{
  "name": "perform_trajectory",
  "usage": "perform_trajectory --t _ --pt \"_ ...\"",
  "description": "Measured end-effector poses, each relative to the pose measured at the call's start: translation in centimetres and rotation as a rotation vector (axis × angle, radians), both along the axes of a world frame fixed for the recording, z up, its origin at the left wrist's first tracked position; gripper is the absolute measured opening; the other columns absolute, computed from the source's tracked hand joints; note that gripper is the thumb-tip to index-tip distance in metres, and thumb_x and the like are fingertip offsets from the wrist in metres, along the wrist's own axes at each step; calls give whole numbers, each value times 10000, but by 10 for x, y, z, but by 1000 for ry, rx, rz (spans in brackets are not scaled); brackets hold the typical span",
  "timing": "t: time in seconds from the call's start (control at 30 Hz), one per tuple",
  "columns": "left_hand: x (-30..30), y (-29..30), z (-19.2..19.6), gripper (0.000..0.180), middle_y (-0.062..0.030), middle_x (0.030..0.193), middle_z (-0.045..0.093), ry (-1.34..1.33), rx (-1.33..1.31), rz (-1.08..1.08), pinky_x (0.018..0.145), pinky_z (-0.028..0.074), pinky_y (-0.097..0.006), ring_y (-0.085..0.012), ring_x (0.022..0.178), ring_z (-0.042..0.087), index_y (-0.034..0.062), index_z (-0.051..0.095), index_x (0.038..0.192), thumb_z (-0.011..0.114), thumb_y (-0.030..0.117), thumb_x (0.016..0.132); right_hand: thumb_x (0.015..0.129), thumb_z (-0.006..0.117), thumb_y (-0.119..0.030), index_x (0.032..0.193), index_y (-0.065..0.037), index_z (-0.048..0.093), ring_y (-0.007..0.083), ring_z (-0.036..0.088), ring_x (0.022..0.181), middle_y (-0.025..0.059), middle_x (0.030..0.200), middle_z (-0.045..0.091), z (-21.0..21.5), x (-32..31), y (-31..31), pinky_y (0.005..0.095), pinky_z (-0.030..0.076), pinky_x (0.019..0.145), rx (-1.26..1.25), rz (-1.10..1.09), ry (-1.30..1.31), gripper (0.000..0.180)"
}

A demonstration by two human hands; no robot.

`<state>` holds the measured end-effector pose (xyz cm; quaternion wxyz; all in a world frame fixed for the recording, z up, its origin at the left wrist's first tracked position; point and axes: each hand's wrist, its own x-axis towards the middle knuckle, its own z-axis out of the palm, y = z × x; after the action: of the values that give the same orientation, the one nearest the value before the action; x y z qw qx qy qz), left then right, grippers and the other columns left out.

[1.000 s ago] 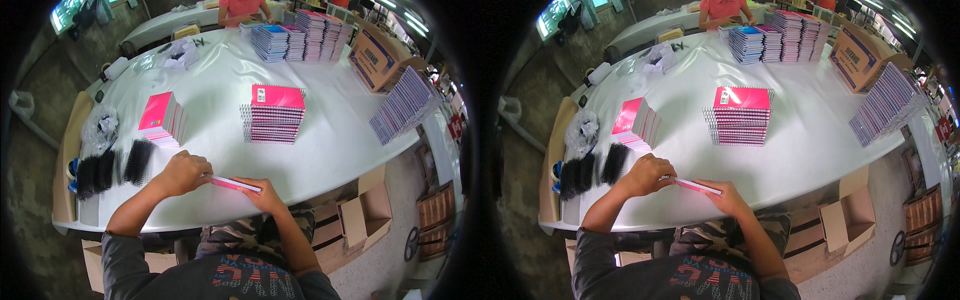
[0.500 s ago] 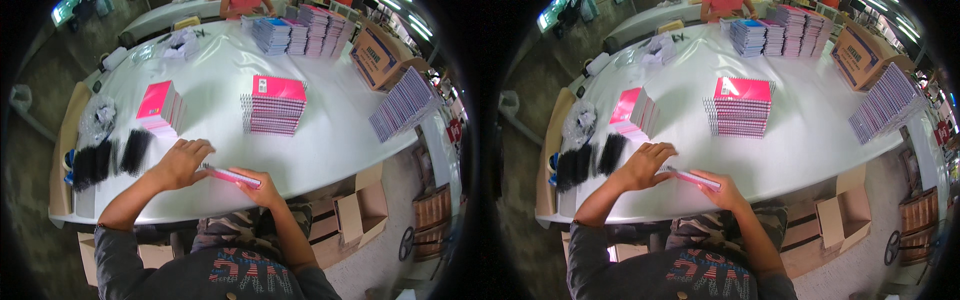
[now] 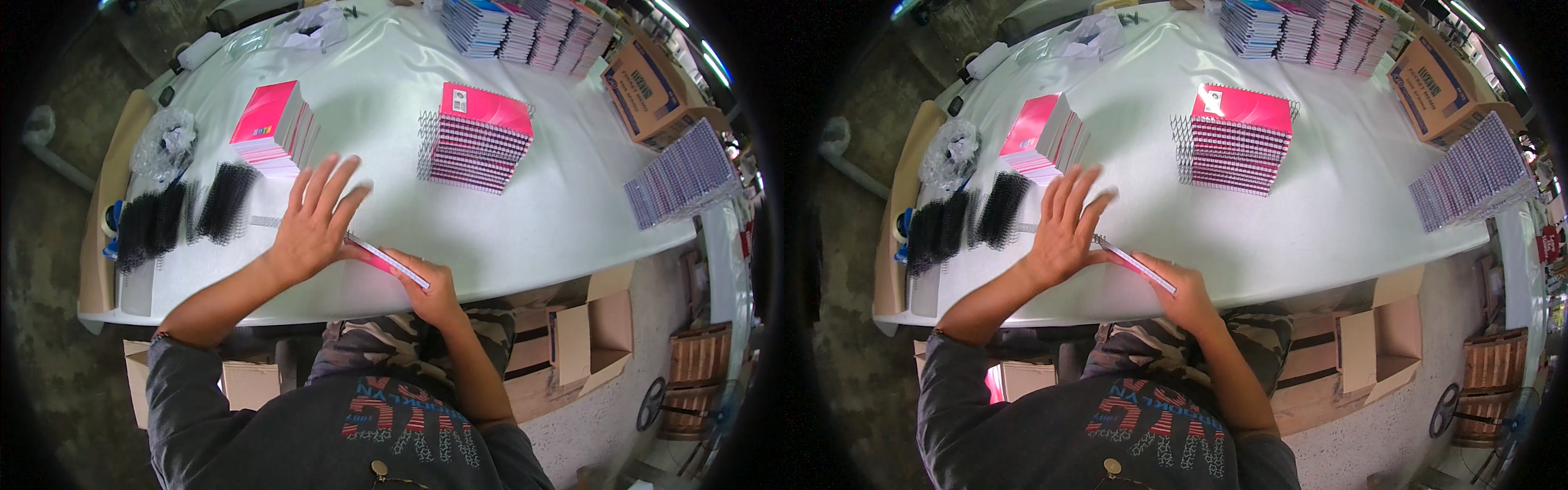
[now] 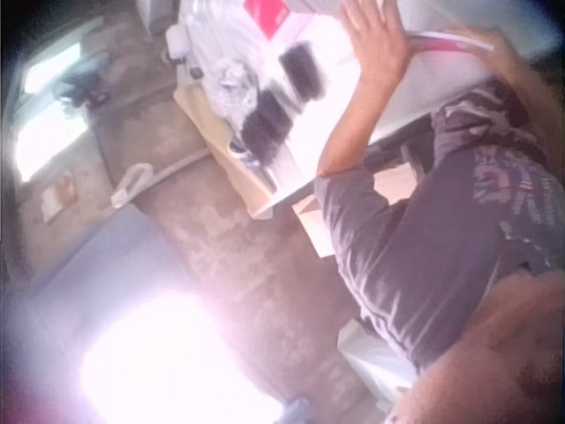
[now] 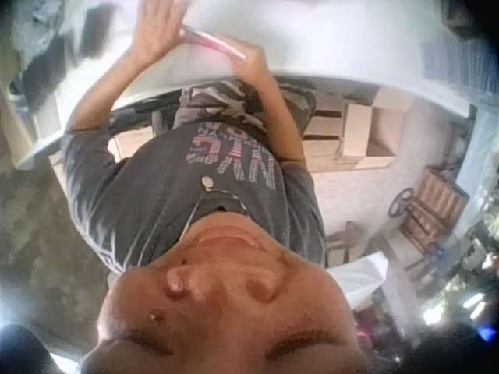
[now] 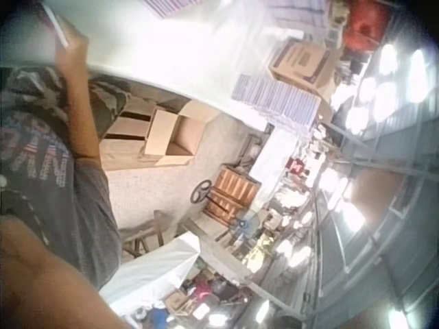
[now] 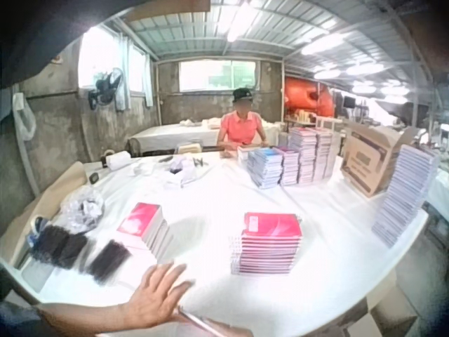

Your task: The person inserts a spiral binding through the holes of pink notebook covers and pages by hand, then places the finished notebook onto a stack.

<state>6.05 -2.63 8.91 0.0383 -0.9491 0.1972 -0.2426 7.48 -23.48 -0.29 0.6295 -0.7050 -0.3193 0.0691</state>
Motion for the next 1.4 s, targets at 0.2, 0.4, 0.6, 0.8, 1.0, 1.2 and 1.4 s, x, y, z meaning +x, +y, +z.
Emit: perform_trajectory --t 0.2,0.4,0.6,0.8,1.0,1.2,1.4 --pt "-82 -4 -95 1055 -357 1406 237 15 -7 -229 1057 72 -610 -462 1360 128 -150 335 1300 470 730 734 849 563 -16 1176 -42 590 277 644 910 169 1071 638 -4 -14 8 319 492 788 64 -56 -37 329" --pt "-107 -5 -113 1121 -369 1427 133 177 21 -104 1055 18 -607 -493 1358 60 -155 219 1351 417 762 738 770 550 72 1200 -52 574 304 630 954 165 1115 619 -8 -31 16 353 498 798 63 7 -156 449" --pt "-63 11 -74 1170 -387 1406 172 -375 -92 99 1031 49 -648 -537 1331 103 -156 244 1331 400 812 694 739 547 102 1172 -34 594 301 629 979 155 1112 627 -7 -35 19 359 504 828 50 83 -294 456" --pt "-111 -16 -105 1088 -347 1415 194 27 -134 -301 1005 190 -647 -541 1269 265 -100 336 1325 469 782 702 733 562 96 1175 -3 576 300 623 1001 153 1116 626 -2 -31 12 365 505 845 51 34 -378 454" --pt "-101 -8 -142 1117 -386 1352 255 -113 -87 -54 992 185 -656 -547 1259 252 -122 330 1302 445 803 686 728 578 101 1148 21 576 306 625 986 160 1096 630 -12 -43 22 370 505 834 67 56 -432 428" --pt "-47 4 -60 1114 -416 1362 215 -497 -353 40 967 34 -726 -594 1286 132 -157 254 1325 393 774 731 733 558 103 1182 13 559 315 622 983 154 1114 625 -10 -47 22 363 501 835 54 96 -383 458" --pt "-102 -9 -119 995 -328 1392 286 83 -349 -159 1019 52 -647 -518 1304 212 -50 304 1355 441 731 754 788 564 67 1152 -1 588 283 651 911 175 1061 641 -4 -36 6 332 509 786 58 -55 -232 372"
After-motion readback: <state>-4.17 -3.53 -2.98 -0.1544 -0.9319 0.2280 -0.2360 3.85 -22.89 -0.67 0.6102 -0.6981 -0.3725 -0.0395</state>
